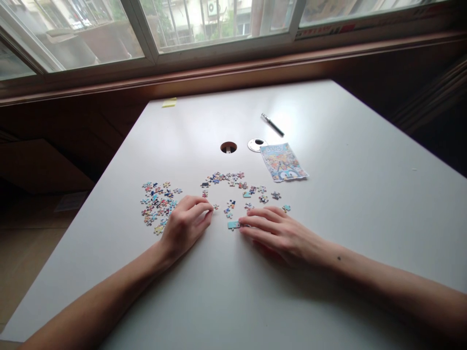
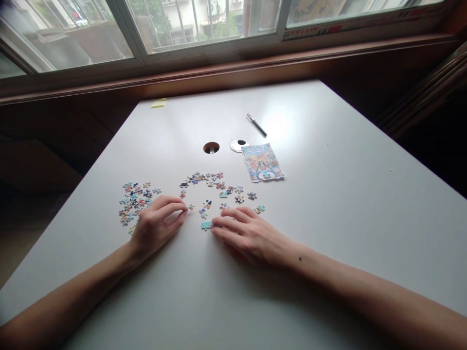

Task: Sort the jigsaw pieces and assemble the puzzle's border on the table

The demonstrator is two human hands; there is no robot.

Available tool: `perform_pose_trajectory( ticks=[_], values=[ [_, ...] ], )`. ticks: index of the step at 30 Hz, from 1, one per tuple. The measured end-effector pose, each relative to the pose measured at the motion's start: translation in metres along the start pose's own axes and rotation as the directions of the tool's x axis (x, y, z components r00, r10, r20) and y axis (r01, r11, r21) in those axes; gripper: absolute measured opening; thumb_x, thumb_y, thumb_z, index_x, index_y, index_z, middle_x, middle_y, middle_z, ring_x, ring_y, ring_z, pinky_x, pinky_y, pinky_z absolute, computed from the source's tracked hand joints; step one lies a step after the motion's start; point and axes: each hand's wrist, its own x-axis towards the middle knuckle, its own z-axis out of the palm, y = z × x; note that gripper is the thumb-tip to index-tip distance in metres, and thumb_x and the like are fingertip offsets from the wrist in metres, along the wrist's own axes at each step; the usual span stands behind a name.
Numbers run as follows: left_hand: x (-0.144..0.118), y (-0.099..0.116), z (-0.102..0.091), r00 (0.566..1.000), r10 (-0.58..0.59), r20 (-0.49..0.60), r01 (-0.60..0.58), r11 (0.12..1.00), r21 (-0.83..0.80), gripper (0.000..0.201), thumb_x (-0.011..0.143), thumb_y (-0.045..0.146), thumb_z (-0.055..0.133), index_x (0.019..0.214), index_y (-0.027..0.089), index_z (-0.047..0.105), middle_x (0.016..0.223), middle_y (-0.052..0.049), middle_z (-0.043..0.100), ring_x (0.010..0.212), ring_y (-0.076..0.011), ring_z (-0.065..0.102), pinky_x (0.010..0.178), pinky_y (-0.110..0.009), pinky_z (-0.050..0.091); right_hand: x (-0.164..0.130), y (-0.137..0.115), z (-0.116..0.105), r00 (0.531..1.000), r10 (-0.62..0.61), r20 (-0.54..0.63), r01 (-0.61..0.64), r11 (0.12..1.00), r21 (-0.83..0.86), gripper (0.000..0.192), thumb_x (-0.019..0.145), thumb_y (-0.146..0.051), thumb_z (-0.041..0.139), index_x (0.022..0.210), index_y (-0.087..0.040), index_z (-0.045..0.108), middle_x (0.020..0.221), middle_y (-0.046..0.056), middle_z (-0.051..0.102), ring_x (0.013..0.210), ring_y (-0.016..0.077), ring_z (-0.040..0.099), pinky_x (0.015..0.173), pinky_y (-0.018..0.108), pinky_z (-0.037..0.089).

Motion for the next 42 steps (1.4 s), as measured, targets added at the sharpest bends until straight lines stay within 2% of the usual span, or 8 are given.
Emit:
perform_pose_trajectory(
  ticks=[6,23,31,42],
  values=[
    [-0.0008,-0.0033,0.0041,0.998,0.001,0.056,-0.006,0.996,0.09,0.011,0.092,0.015,0.062,0.097,0.021,0.069,0.1,-0.005,0.07,0.096,-0.0211,0.061,0.088,-0.038,0.052,-0.0015,0.0022,0.002,0.999,-0.015,-0.036,0.015,1.0,0.001,0.038,0.098,-0.012,0.049,0.135,-0.013,0.055,0.135,0.013,0.064,0.129,0.0244,0.051,0.103,0.042,0.043],
    [-0.0011,-0.0016,0.0034,0.997,-0.01,0.076,0.0,0.992,0.124,0.01,0.095,0.016,0.059,0.098,0.02,0.068,0.102,-0.006,0.07,0.097,-0.0212,0.062,0.09,-0.038,0.049,-0.0022,0.0022,0.0007,0.999,0.002,-0.051,0.0,0.999,0.042,0.037,0.097,-0.011,0.049,0.134,-0.014,0.058,0.133,0.014,0.066,0.129,0.0254,0.053,0.1,0.042,0.047],
    [-0.0011,-0.0007,0.0023,0.996,-0.011,0.091,-0.002,0.991,0.134,0.011,0.095,0.016,0.059,0.101,0.02,0.067,0.104,-0.005,0.07,0.098,-0.0213,0.062,0.09,-0.038,0.049,-0.003,0.0017,-0.0013,0.993,-0.051,-0.104,0.056,0.997,0.052,0.033,0.096,-0.01,0.052,0.128,-0.011,0.059,0.126,0.014,0.069,0.122,0.0258,0.055,0.096,0.041,0.046],
    [-0.0025,0.0004,0.0011,0.992,-0.023,0.121,0.008,0.992,0.124,0.015,0.095,0.016,0.058,0.106,0.021,0.067,0.107,-0.006,0.069,0.101,-0.0223,0.06,0.091,-0.04,0.047,-0.0019,0.0022,-0.0036,0.997,-0.018,-0.074,0.026,0.993,0.112,0.031,0.1,-0.014,0.039,0.124,-0.016,0.06,0.12,0.013,0.07,0.113,0.023,0.059,0.092,0.041,0.047]
  ],
)
